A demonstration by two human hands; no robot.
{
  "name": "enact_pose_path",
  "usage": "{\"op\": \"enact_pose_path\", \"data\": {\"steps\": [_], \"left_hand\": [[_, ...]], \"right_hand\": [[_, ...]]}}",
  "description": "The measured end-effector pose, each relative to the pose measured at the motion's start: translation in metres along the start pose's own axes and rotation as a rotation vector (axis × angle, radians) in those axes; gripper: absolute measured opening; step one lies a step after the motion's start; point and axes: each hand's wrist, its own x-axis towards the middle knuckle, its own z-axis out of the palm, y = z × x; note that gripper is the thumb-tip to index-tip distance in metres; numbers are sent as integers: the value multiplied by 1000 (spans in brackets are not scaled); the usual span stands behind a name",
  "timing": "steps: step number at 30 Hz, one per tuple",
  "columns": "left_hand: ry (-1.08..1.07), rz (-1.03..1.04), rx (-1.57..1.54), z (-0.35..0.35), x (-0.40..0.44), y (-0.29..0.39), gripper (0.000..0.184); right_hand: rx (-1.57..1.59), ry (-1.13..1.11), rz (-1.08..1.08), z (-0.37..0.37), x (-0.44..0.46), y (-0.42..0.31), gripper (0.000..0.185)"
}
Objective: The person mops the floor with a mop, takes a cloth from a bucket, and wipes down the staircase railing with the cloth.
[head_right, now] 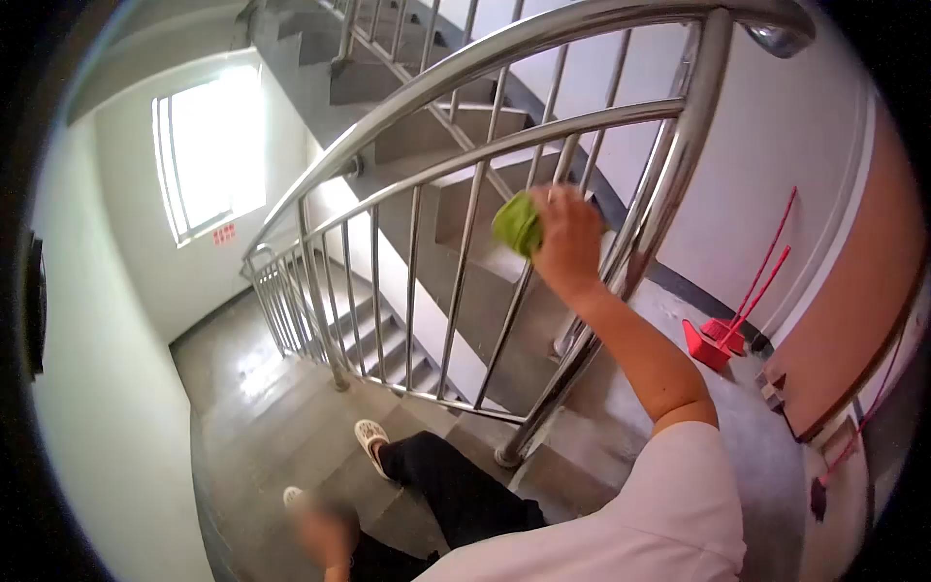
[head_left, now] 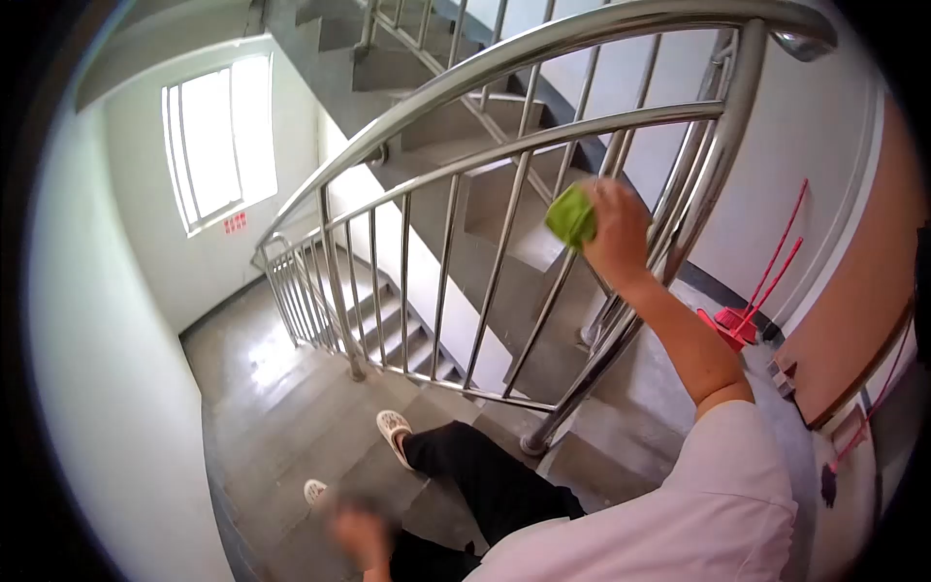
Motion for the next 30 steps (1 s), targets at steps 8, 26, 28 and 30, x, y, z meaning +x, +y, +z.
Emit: {"op": "enact_pose_path", "data": {"steps": [8, 26, 28, 30], "left_hand": [[119, 224, 172, 27, -7, -38, 19], [-141, -126, 111, 12, 4, 0, 14], [-168, -190, 96, 20, -2, -9, 14], [-236, -340, 66, 25, 1, -12, 16]], "right_hand": [[289, 603, 575, 108, 29, 32, 49], [665, -39, 853, 110, -179, -36, 56], [455, 238, 485, 62, -93, -2, 57], [210, 496, 231, 8, -3, 28, 50]]}}
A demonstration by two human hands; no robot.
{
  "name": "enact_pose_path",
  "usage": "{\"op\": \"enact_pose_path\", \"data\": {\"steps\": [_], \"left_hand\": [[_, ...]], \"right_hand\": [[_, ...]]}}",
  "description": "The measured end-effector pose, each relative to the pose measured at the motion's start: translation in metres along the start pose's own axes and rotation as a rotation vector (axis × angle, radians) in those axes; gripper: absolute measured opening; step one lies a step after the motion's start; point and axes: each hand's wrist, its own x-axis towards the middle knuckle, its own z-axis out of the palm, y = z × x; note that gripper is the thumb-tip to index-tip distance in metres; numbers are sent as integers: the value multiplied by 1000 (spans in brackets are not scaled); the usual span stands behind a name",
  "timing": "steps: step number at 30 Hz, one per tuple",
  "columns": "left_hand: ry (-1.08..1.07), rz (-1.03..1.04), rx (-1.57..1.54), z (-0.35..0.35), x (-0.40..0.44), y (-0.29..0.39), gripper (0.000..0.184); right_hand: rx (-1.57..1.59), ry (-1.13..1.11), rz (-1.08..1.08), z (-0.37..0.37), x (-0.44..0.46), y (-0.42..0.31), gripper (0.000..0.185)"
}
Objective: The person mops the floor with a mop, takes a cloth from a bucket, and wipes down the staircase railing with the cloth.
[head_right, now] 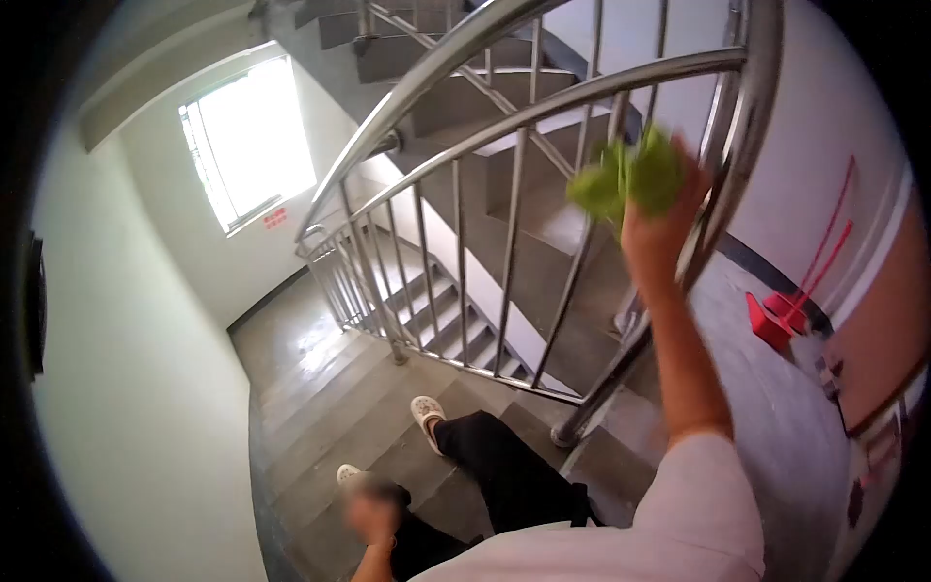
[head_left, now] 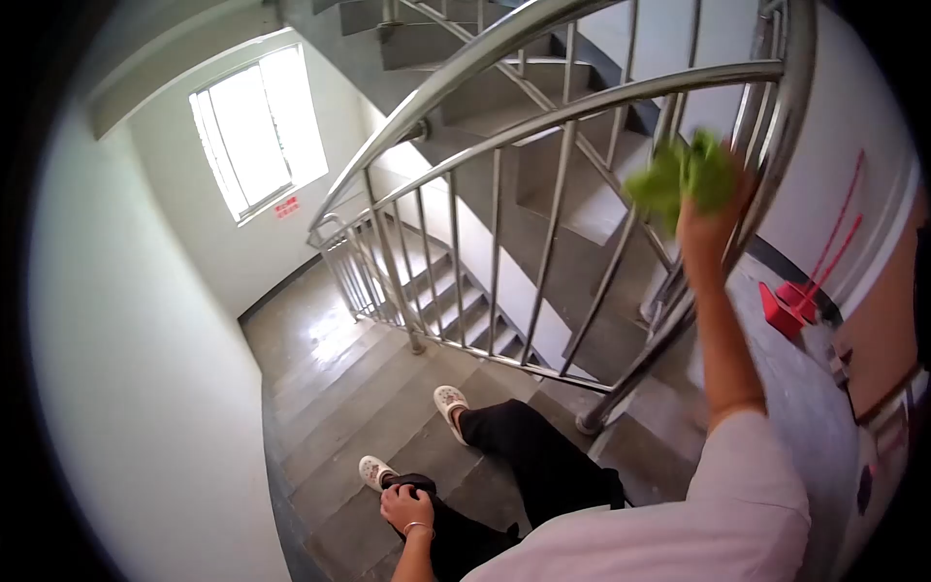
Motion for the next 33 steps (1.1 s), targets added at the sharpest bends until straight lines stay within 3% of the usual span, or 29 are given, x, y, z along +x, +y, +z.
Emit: {"op": "enact_pose_path", "data": {"steps": [3, 4, 6, 7, 9, 10, 11, 13, 17, 19, 22, 30, 33], "left_hand": [[83, 96, 15, 8, -2, -9, 16], [63, 89, 19, 7, -3, -9, 15], [49, 75, -4, -5, -6, 0, 15], [46, 60, -22, -7, -5, 3, 15], [33, 54, -1, -4, -2, 2, 14], [43, 67, 14, -6, -2, 4, 13], [49, 80, 31, -6, -3, 3, 13], [28, 90, 50, -3, -3, 1, 13], [-34, 55, 71, -6, 0, 7, 13], [-12, 8, 83, -4, 0, 5, 13], [13, 73, 69, 10, -4, -13, 14], [-4, 31, 151, 3, -2, 1, 8], [76, 244, 354, 21, 1, -14, 12]], "right_hand": [[-239, 185, -321, -11, 111, 5, 57], [-244, 177, -329, -7, 130, 14, 57], [-598, -301, -428, 1, 155, 29, 56], [-595, -298, -435, 5, 157, 20, 56], [-923, -908, -273, 19, 155, 0, 65], [-818, -911, -296, 30, 147, 0, 79], [-811, -920, -299, 42, 140, -6, 79], [-614, -1108, -179, 73, 130, -24, 71], [-519, -1160, -207, 161, 83, -49, 56], [-390, -1298, -188, 202, 62, -70, 51], [-250, -1370, -135, 259, 26, -98, 43], [-182, -1270, -196, 407, -84, -150, 23], [-184, -1243, -186, 433, -105, -164, 24]]}}
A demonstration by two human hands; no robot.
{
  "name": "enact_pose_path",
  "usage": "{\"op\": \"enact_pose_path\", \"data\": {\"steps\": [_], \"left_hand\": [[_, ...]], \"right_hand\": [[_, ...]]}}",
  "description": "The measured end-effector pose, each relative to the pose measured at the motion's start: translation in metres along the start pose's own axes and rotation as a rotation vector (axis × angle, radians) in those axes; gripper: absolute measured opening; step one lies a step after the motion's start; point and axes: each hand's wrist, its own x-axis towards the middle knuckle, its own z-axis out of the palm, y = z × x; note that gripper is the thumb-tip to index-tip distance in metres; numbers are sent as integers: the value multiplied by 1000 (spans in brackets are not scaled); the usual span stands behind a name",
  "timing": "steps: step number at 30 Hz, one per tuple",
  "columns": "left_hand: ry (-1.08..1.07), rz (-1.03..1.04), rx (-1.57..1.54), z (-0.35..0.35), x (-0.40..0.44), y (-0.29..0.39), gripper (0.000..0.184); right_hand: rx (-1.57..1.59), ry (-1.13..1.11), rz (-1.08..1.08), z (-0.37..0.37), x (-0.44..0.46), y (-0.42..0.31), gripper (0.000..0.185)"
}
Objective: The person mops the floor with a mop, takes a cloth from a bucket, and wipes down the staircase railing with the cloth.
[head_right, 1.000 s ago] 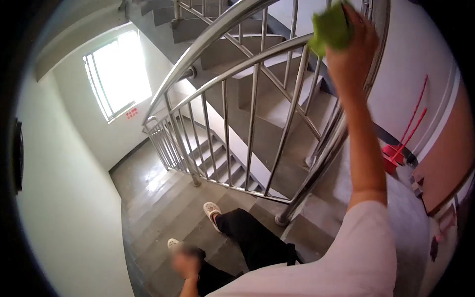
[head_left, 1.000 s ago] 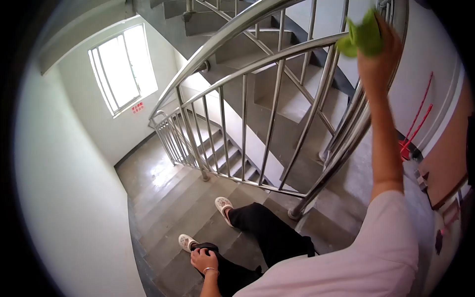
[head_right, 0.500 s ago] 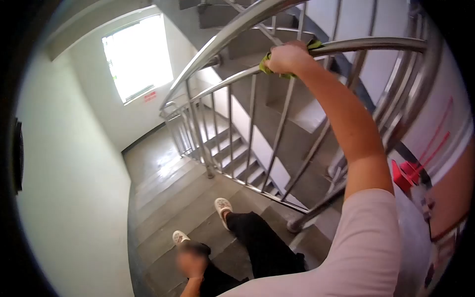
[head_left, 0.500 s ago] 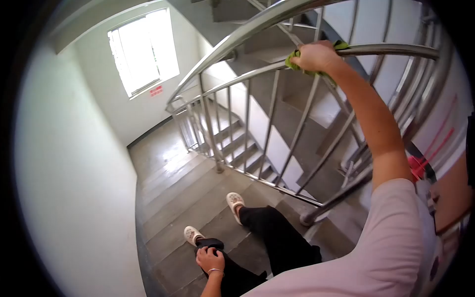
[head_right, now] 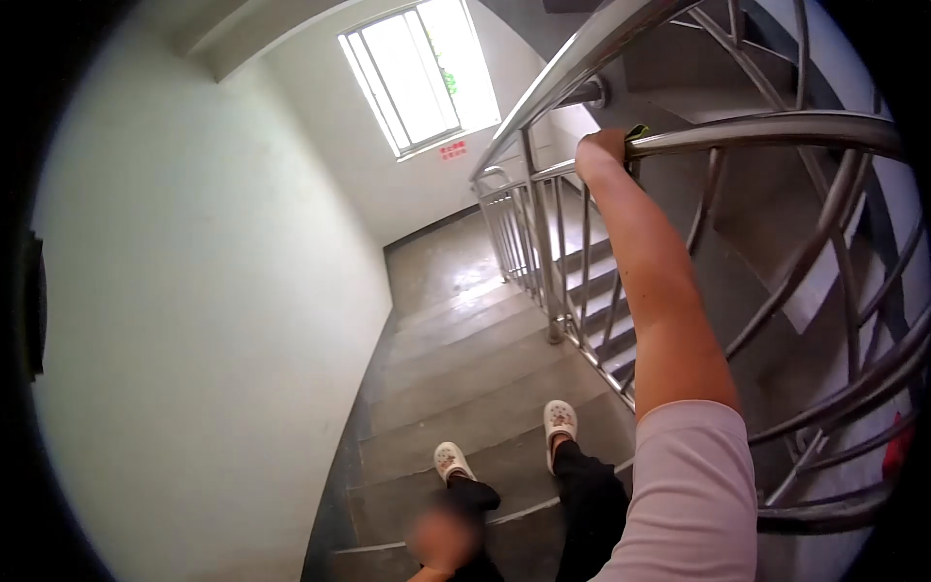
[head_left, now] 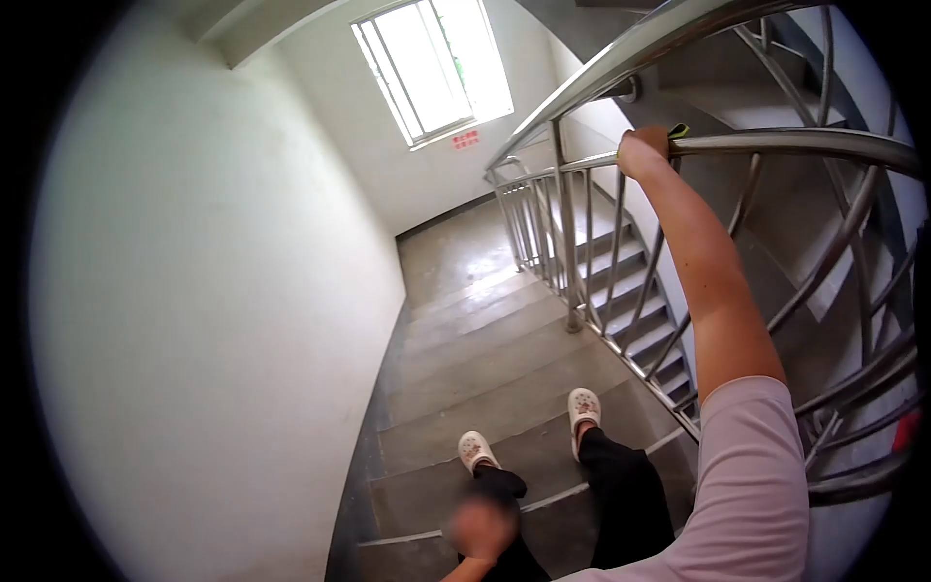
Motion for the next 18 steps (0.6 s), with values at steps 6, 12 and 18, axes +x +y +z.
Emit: {"op": "enact_pose_path", "data": {"steps": [6, 12, 18], "left_hand": [[41, -2, -94, -40, 19, 22, 21], [-185, -84, -46, -54, 29, 32, 18], [-103, -30, -83, -48, 18, 26, 16]], "right_hand": [[-83, 118, -11, 24, 4, -5, 24], [-25, -26, 30, -53, -46, 44, 29], [85, 17, 60, -154, -148, 144, 45]]}}
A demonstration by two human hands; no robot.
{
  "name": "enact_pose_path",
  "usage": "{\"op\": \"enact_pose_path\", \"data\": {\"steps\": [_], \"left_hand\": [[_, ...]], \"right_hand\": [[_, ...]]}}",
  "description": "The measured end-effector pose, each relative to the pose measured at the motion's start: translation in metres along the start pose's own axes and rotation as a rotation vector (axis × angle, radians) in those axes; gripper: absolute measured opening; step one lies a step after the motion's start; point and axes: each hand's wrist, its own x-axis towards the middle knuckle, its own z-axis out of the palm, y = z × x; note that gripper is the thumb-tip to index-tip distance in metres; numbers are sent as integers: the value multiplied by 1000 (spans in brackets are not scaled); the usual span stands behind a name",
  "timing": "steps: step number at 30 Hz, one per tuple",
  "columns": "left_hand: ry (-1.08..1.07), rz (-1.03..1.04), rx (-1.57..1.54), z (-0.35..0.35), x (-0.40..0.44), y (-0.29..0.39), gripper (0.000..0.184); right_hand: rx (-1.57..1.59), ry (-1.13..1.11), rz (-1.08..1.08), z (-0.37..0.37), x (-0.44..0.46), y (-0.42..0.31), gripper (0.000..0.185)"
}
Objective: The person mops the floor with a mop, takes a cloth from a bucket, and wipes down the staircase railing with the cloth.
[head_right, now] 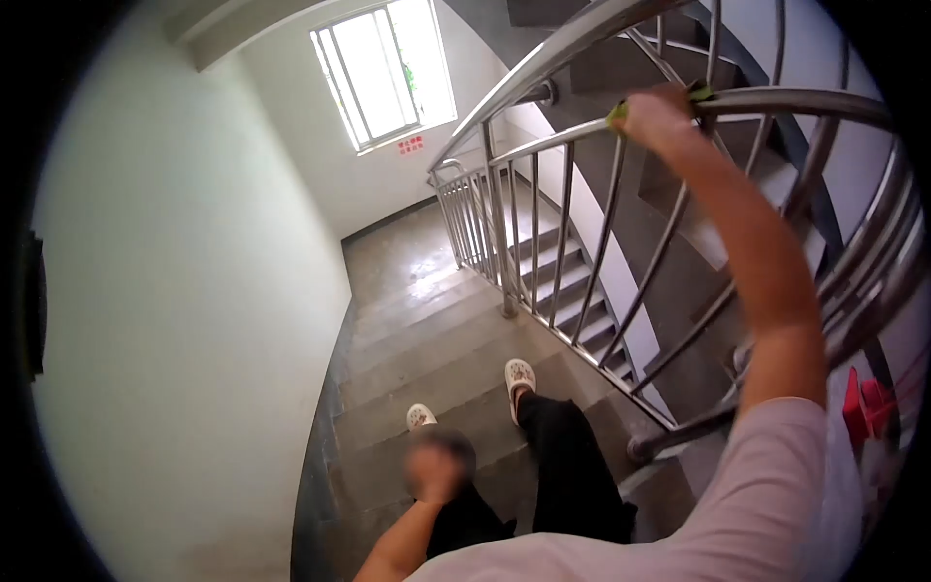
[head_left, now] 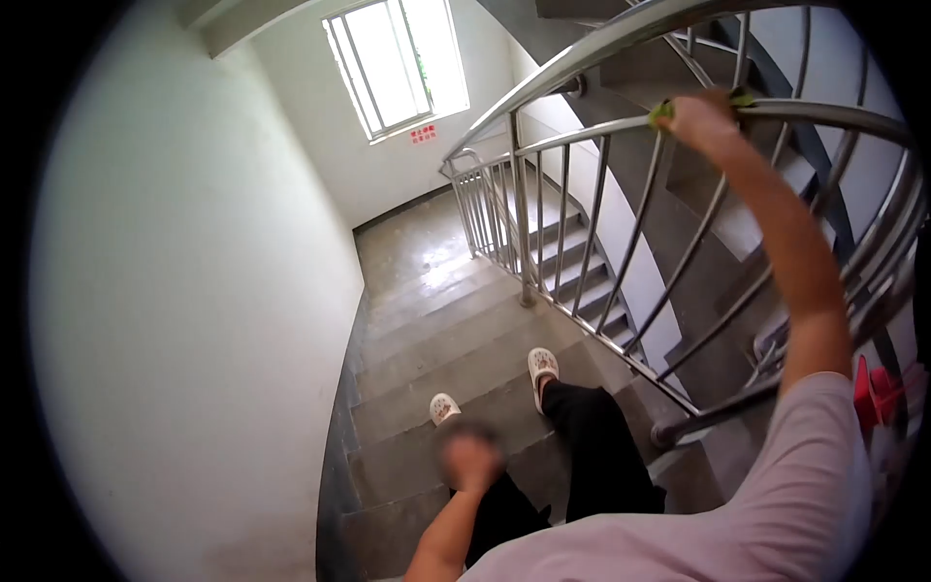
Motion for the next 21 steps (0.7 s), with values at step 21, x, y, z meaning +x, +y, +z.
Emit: {"op": "enact_pose_path", "data": {"steps": [21], "left_hand": [[273, 178, 111, -4, -17, -22, 20]], "right_hand": [[-718, 634, 130, -145, -121, 133, 50]]}}
